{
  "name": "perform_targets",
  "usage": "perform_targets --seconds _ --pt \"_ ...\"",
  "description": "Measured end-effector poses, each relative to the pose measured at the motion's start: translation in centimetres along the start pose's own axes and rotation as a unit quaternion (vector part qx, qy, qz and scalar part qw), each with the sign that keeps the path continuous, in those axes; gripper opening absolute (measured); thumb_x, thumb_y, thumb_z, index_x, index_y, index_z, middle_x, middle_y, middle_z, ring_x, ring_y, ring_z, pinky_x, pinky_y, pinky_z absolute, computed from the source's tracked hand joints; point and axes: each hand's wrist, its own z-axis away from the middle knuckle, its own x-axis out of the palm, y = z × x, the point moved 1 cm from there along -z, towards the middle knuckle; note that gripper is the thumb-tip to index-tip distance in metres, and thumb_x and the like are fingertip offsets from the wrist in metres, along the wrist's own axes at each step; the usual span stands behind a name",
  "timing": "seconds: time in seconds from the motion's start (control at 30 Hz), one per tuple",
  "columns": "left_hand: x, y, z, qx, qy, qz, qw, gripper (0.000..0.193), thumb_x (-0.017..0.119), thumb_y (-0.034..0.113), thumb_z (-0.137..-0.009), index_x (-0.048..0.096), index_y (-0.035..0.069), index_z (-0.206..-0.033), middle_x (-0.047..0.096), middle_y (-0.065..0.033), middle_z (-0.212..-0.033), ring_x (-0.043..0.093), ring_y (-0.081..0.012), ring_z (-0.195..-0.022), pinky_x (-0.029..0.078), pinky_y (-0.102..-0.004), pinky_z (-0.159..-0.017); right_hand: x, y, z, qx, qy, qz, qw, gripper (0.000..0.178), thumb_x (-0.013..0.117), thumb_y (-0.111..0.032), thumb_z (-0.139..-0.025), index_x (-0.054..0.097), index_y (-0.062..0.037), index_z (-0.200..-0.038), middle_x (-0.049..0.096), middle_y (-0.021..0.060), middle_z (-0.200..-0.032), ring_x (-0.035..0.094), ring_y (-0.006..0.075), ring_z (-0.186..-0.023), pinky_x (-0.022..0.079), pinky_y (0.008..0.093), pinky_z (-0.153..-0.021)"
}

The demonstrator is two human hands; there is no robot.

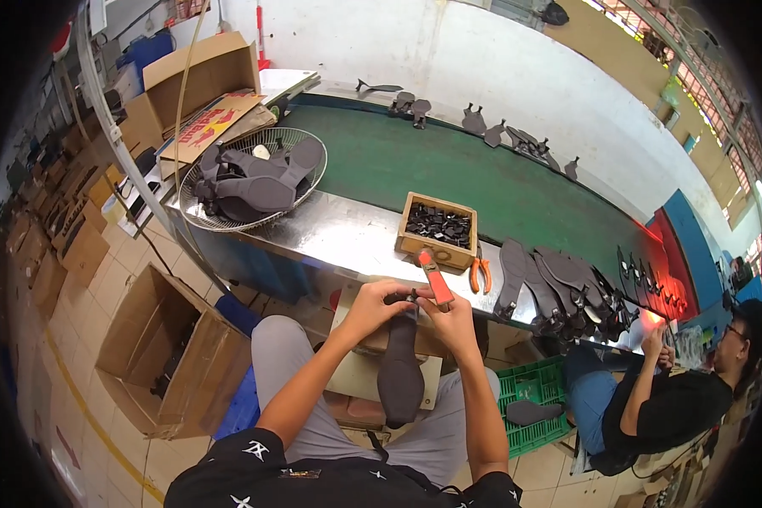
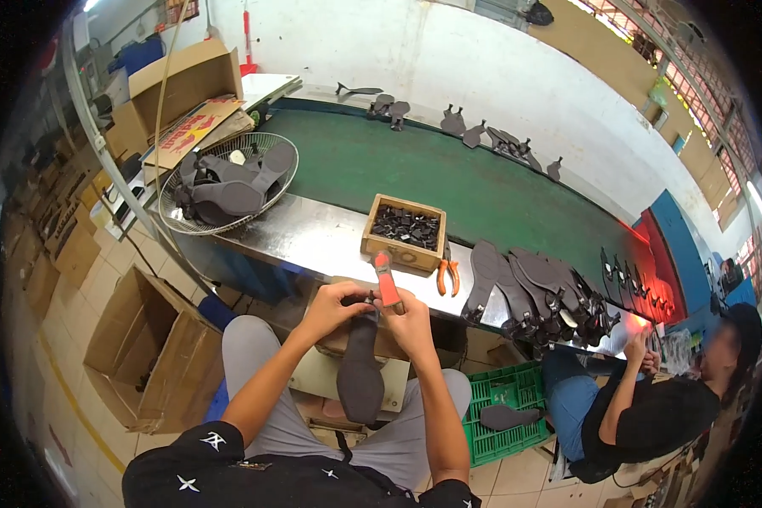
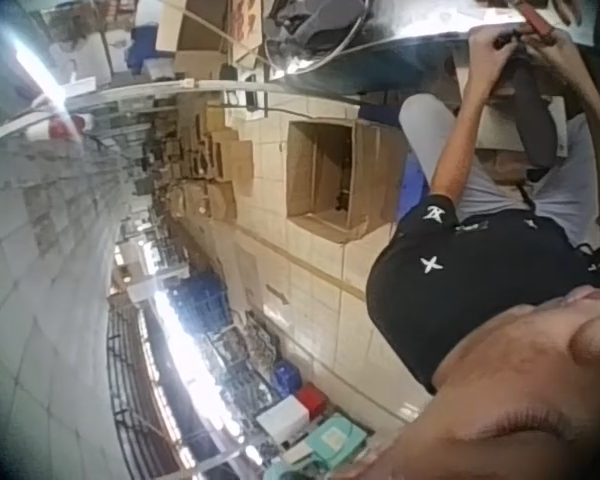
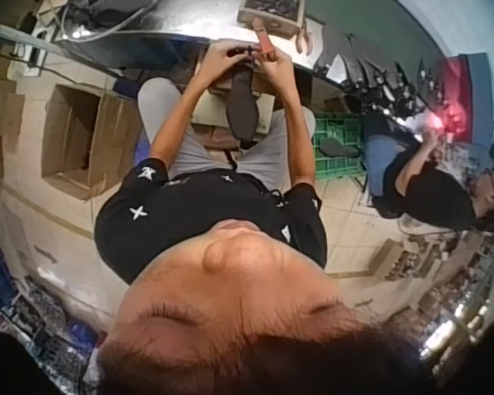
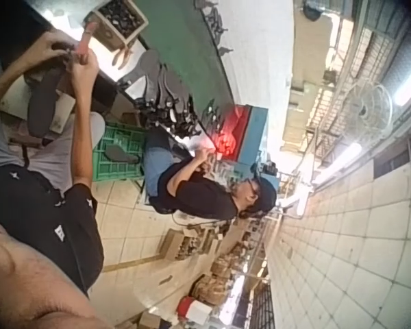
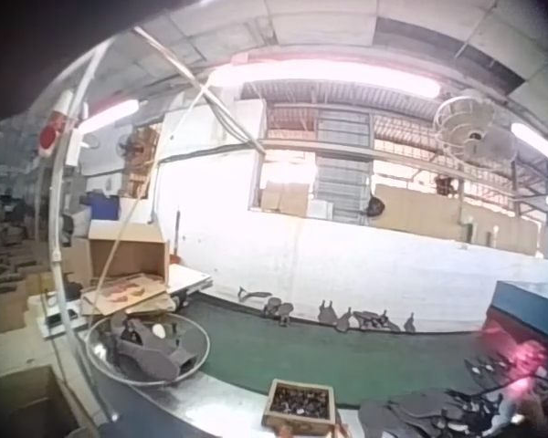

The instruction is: Manufacturing shoes by hammering and trimming components on a workbench.

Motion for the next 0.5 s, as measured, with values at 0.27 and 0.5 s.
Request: perform_targets --seconds 0.27,0.5 --pt "-0.5 -0.2 0.3 0.006 -0.003 0.016 1.000 0.028 0.078 0.015 -0.078 0.070 0.000 -0.100 0.068 -0.0141 -0.090 0.067 -0.0268 -0.083 0.052 -0.0347 -0.076 0.1 -1.8 -0.2 -0.067 -0.033 0.105 0.992 0.023 0.069 0.000 -0.080 0.065 0.0027 -0.102 0.068 0.0163 -0.101 0.065 0.0316 -0.090 0.050 0.0351 -0.081" --pt "0.0 -1.2 -0.1 0.049 -0.004 -0.009 0.999 0.030 0.078 0.014 -0.075 0.067 0.000 -0.100 0.066 -0.0141 -0.088 0.064 -0.0263 -0.079 0.052 -0.0351 -0.073 0.1 -2.3 -0.3 -0.136 -0.030 0.181 0.973 0.018 0.069 -0.002 -0.080 0.064 0.0013 -0.096 0.065 0.0158 -0.097 0.062 0.0386 -0.086 0.050 0.0395 -0.075"
